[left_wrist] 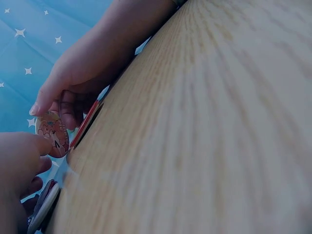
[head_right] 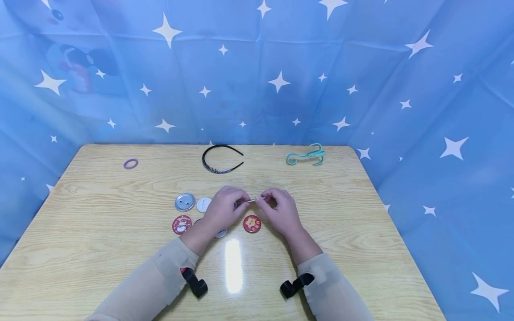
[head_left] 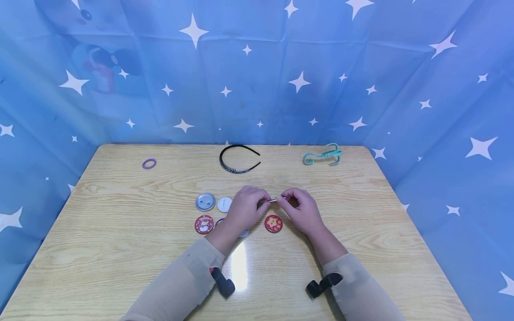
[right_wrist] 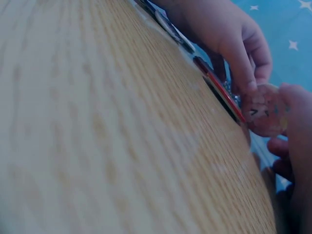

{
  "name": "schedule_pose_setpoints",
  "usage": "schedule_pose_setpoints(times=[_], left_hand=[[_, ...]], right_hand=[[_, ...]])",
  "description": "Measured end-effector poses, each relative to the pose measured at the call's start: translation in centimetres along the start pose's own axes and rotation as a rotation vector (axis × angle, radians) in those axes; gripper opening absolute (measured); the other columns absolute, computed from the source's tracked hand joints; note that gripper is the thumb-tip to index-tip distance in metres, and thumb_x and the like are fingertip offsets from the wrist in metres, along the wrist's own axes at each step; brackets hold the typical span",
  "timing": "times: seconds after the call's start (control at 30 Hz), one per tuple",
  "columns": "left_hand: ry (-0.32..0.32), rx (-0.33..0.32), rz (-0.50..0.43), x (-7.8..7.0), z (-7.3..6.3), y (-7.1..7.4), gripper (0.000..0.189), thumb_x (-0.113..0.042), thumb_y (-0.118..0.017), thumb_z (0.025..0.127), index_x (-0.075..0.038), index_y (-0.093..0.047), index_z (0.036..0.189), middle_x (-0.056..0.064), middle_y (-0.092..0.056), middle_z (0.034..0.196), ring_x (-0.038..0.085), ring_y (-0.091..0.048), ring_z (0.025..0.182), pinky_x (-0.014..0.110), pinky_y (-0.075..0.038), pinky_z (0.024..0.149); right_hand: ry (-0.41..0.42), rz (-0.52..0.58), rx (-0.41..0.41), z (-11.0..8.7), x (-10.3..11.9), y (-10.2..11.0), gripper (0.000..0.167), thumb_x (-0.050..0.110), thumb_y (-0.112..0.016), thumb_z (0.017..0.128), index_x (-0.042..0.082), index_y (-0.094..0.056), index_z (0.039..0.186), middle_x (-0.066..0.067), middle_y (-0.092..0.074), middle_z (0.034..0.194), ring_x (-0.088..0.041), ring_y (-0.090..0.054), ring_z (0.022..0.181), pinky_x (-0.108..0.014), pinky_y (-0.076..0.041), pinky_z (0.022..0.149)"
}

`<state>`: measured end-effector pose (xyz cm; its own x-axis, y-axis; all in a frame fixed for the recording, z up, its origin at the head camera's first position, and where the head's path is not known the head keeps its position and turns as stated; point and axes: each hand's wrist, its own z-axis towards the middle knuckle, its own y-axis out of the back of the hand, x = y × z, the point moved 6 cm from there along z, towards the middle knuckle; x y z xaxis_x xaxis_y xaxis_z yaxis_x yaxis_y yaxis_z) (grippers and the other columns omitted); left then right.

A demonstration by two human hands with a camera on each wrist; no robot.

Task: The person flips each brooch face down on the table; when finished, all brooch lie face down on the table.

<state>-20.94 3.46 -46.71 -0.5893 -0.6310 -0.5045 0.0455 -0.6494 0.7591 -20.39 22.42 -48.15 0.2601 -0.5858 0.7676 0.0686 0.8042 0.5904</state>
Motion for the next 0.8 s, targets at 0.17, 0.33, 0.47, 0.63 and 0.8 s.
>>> schedule_pose_setpoints(times=[0.17,0.33,0.47,0.63,0.8], left_hand=[[0.035,0.027,-0.009,0.24,-0.06,-0.27,0.007,-0.024,-0.079,0.097,-0.019,-0.077,0.103,-0.004,-0.077,0.100,0.021,-0.068,0.105,0.045,-0.052,0.101],[0.038,0.049,-0.020,0.23,-0.07,-0.41,0.009,-0.026,-0.079,0.097,-0.020,-0.076,0.103,-0.005,-0.077,0.101,0.021,-0.069,0.106,0.045,-0.051,0.102],[0.038,0.069,-0.026,0.20,0.00,-0.54,0.013,-0.031,-0.080,0.097,-0.021,-0.077,0.104,-0.007,-0.077,0.101,0.020,-0.067,0.105,0.044,-0.050,0.101],[0.049,0.095,-0.026,0.30,0.00,-0.71,0.019,-0.035,-0.082,0.094,-0.022,-0.077,0.108,-0.009,-0.076,0.104,0.019,-0.066,0.106,0.044,-0.049,0.102],[0.052,0.109,-0.022,0.37,-0.09,-0.73,0.026,-0.036,-0.086,0.092,-0.021,-0.075,0.111,-0.008,-0.076,0.106,0.020,-0.065,0.107,0.045,-0.049,0.102]], right_hand=[[-0.012,-0.009,0.006,-0.04,0.13,0.04,0.024,0.036,-0.078,0.098,0.014,-0.075,0.108,-0.003,-0.068,0.104,-0.023,-0.057,0.100,-0.043,-0.048,0.088],[-0.028,-0.007,0.013,-0.16,0.36,0.11,0.026,0.036,-0.080,0.097,0.014,-0.076,0.110,-0.003,-0.071,0.107,-0.023,-0.058,0.102,-0.044,-0.049,0.088],[-0.012,-0.003,0.015,-0.16,0.42,0.17,0.026,0.033,-0.084,0.094,0.014,-0.077,0.110,-0.002,-0.073,0.109,-0.023,-0.060,0.103,-0.044,-0.050,0.089],[0.005,-0.026,0.027,-0.17,0.23,0.06,0.032,0.033,-0.091,0.087,0.015,-0.078,0.111,0.001,-0.074,0.110,-0.022,-0.062,0.107,-0.045,-0.050,0.093],[0.025,-0.062,0.044,-0.22,0.11,-0.12,0.039,0.036,-0.096,0.081,0.017,-0.080,0.111,0.003,-0.074,0.110,-0.021,-0.062,0.109,-0.046,-0.050,0.097]])
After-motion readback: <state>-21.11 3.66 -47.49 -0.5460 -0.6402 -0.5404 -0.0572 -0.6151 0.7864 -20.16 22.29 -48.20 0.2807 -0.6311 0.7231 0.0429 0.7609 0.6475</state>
